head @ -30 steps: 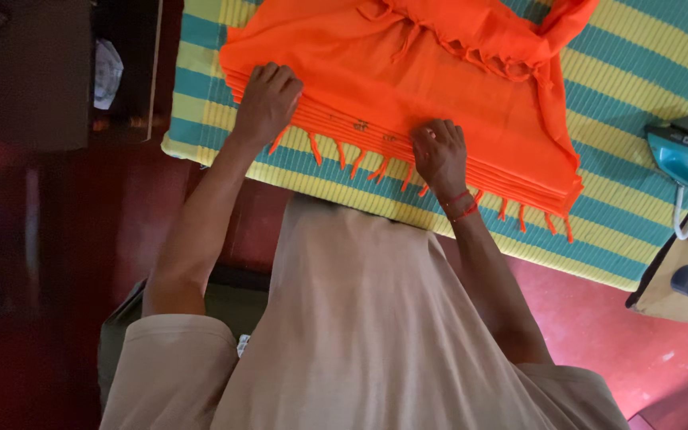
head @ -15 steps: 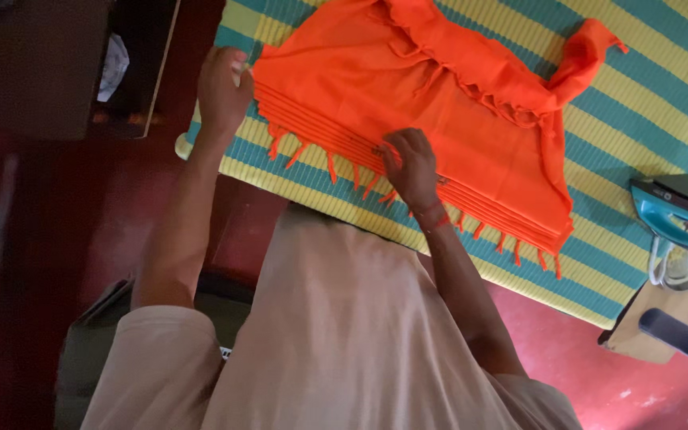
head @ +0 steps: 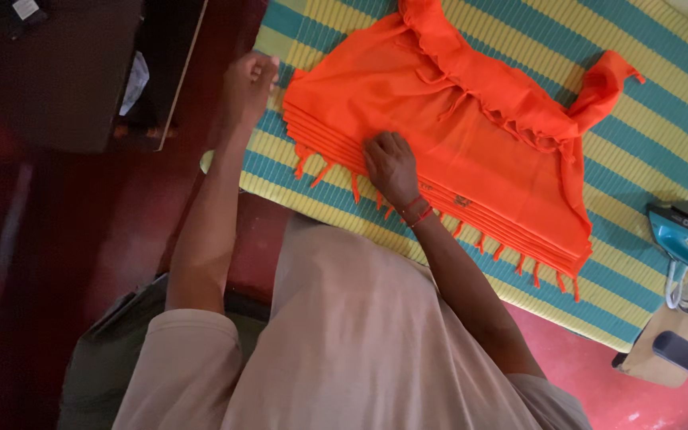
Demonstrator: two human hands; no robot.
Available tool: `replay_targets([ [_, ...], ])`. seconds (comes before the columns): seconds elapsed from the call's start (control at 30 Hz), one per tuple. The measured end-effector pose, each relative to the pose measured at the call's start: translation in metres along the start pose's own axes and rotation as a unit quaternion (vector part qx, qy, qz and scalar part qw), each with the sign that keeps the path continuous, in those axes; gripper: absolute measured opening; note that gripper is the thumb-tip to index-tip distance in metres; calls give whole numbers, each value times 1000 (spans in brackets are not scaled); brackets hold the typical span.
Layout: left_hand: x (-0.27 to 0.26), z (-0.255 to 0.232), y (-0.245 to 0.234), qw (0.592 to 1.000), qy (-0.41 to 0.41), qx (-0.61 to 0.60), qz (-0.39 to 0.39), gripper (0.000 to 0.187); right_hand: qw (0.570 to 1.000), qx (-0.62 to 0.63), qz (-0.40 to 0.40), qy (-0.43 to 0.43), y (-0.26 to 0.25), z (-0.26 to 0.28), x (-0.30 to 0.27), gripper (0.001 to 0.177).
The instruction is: The person irons an orange garment on a striped mat. They repeatedly smooth the fabric with their hands, use a teal iron to press the material, and adjust the garment's position throughout the clip.
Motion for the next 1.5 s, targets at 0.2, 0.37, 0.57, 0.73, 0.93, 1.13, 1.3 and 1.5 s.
replay_targets([
  [0.2, 68, -17, 59, 975, 131, 154, 95, 33, 1000, -1, 2, 15, -1, 0, -2, 14],
  [0.37, 104, -11, 105, 926, 121, 303, 188, 38, 1000, 3, 7, 27, 1, -1, 2, 13],
  [0.57, 117, 3, 75, 937, 224, 220, 156, 47, 999, 28, 21, 39, 2, -3, 1, 12],
  [0.73, 106, 1, 68, 925, 296, 215, 106, 31, 998, 37, 26, 32, -1, -3, 2, 14],
  [0.93, 93, -16, 69, 900, 315, 297, 54, 31, 999, 32, 30, 27, -1, -5, 0, 15],
  [1.13, 44, -47, 90, 872, 276, 404, 24, 15, 999, 25, 29, 27, 3, -4, -5, 20],
  [1.3, -22, -48, 107, 868, 217, 347, 282, 21, 998, 15, 43, 36, 4, -5, -6, 21],
  [1.5, -19, -46, 23, 918, 130, 363, 95, 19, 998, 37, 33, 36, 0, -6, -9, 27],
])
Point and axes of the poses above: each hand's wrist, its own x-axis towards the middle knuckle, its own y-axis out of the palm, z = x × y, the point moved 4 cm from there along x, towards the middle knuckle, and after that the axes turned 5 degrees about -x, right-handed, at the moved point
